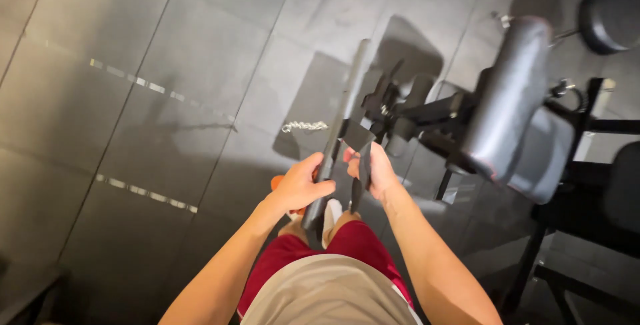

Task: Cleaning a gym machine and attaching a lat pulldown bar using a carabiner and chain.

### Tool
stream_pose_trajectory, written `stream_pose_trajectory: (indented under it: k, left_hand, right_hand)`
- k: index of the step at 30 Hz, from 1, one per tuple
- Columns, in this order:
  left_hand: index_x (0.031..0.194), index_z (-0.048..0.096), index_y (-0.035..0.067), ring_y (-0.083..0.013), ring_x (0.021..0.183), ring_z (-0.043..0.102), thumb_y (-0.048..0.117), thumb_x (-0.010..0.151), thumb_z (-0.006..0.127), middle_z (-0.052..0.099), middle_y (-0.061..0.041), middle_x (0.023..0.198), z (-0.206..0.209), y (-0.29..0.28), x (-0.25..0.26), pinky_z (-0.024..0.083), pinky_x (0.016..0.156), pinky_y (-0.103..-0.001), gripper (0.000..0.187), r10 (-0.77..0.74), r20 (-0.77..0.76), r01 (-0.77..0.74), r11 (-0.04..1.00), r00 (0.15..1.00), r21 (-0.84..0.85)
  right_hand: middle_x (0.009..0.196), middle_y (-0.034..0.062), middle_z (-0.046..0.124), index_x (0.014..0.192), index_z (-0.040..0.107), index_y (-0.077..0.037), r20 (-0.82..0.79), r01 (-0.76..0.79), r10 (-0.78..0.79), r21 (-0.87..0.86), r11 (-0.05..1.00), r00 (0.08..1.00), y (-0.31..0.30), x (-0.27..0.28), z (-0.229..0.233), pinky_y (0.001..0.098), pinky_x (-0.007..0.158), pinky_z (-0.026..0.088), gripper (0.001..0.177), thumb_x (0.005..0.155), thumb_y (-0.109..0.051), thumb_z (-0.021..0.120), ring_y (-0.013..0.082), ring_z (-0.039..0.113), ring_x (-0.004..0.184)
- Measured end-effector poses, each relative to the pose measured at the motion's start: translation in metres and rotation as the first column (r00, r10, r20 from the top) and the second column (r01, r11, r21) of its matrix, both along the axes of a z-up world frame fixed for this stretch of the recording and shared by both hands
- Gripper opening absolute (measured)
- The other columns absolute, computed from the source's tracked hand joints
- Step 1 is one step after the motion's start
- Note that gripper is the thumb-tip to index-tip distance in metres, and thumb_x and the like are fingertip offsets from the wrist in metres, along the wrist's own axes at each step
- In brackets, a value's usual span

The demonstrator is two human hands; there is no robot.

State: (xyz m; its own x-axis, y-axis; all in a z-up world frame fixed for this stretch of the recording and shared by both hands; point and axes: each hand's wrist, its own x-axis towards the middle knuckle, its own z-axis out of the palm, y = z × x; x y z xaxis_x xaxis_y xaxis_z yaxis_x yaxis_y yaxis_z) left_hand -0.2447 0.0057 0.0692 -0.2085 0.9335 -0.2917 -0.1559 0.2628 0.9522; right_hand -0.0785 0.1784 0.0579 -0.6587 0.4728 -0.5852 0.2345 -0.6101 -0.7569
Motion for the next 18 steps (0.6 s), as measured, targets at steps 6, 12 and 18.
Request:
stream_pose_trajectory:
  k: [6, 12, 18]
  left_hand:
    - [0.091, 0.056, 0.006, -0.0108, 0.061, 0.053, 0.017, 0.08, 0.075, 0.056, -0.003, 0.068, 0.047, 0.031, -0.043, 0.046, 0.056, -0.031, 0.024, 0.003, -0.06, -0.007, 0.998, 0.998, -0.066]
    - [0.092, 0.054, 0.003, -0.0089, 0.07, 0.052, 0.014, 0.081, 0.074, 0.054, -0.003, 0.077, 0.039, 0.09, -0.075, 0.049, 0.06, -0.031, 0.025, -0.091, -0.109, 0.097, 0.994, 0.99, 0.052]
    - [0.094, 0.057, 0.002, -0.0101, 0.073, 0.059, 0.011, 0.08, 0.072, 0.064, -0.003, 0.083, 0.095, 0.176, -0.103, 0.054, 0.067, -0.031, 0.022, -0.247, -0.049, 0.242, 0.966, 0.968, -0.085]
  right_hand:
    - [0.06, 0.0029, 0.046, 0.088, 0.064, -0.004, 0.172, 0.564, -0.606, 0.238, 0.791, 0.777, 0.065, 0.006, 0.094, 0.0367, 0.046, 0.042, 0.082, 0.088, -0.084, 0.044, 0.0196, 0.046, 0.049]
    - [0.144, 0.0107, 0.061, 0.141, 0.059, -0.014, -0.07, 0.819, -0.822, 0.164, 0.55, 0.566, 0.195, 0.095, 0.138, 0.0546, 0.107, 0.047, 0.088, 0.084, -0.081, 0.046, 0.0319, 0.06, 0.13]
    - [0.148, 0.0076, 0.06, 0.143, 0.057, -0.013, -0.073, 0.958, -0.956, 0.074, 0.278, 0.284, 0.328, 0.209, 0.056, 0.0595, 0.105, 0.05, 0.077, 0.088, -0.066, 0.051, 0.033, 0.061, 0.13]
